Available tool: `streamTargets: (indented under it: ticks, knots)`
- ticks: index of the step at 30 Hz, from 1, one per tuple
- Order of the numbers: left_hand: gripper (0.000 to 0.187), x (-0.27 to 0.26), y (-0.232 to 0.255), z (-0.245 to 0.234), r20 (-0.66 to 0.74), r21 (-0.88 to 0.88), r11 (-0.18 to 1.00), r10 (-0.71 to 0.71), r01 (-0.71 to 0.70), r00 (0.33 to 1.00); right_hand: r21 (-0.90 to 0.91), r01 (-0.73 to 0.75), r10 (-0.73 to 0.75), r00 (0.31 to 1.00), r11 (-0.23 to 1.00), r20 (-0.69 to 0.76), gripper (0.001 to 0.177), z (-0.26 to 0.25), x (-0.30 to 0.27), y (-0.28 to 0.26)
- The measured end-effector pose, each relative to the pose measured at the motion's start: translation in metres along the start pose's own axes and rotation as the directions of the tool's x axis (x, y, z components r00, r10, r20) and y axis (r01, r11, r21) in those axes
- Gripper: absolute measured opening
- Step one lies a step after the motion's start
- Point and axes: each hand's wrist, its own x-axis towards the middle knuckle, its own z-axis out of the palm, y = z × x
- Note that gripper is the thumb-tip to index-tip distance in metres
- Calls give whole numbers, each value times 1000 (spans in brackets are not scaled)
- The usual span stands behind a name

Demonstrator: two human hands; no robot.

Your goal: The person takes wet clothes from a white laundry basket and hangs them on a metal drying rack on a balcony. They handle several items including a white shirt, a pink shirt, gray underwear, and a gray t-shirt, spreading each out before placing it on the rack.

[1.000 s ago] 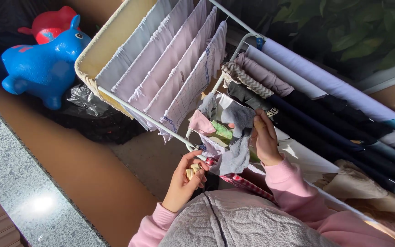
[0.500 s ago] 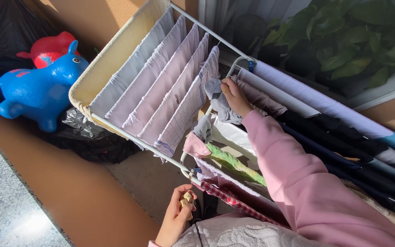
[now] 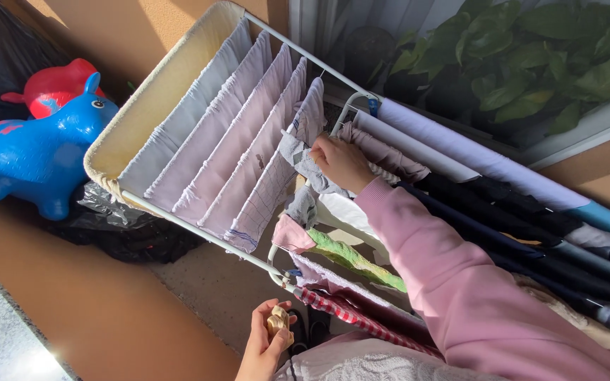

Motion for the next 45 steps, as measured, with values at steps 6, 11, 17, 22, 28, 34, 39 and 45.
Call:
streamTargets:
  ticks: [6, 11, 17, 22, 28, 34, 39, 45]
  knots:
    - [37, -8, 20, 13, -28, 51, 999, 12, -11, 1000, -54, 16, -8, 991, 998, 132, 55, 62, -31, 10]
    - [41, -8, 23, 23, 77, 58, 998, 15, -20, 997, -404, -92, 138, 987, 910, 87, 71, 87, 1, 16]
    - [43, -17, 29, 20, 114, 176, 984, -20, 0, 993, -156, -124, 120, 992, 980, -33, 46, 56, -27, 10]
    - [52, -13, 32, 8, -178, 71, 997, 33, -21, 984, 232, -599, 526, 793, 766, 307, 54, 42, -82, 6]
    - [48, -10, 87, 30, -14, -281, 959, 47, -49, 999, 171, -713, 598, 675, 680, 432, 101, 26, -37, -4]
    - [32, 41, 77, 45, -53, -296, 904, 306, -307, 951, 124, -456, 422, 877, 881, 231, 52, -20, -67, -39]
    - [24, 37, 91, 65, -143, -273, 881, 359, -386, 922, 675, -377, 283, 926, 634, 251, 31, -31, -140, -118]
    - [22, 53, 62, 66, -206, -187, 891, 377, -414, 903, 893, -340, 351, 908, 296, 230, 33, 9, -180, -132]
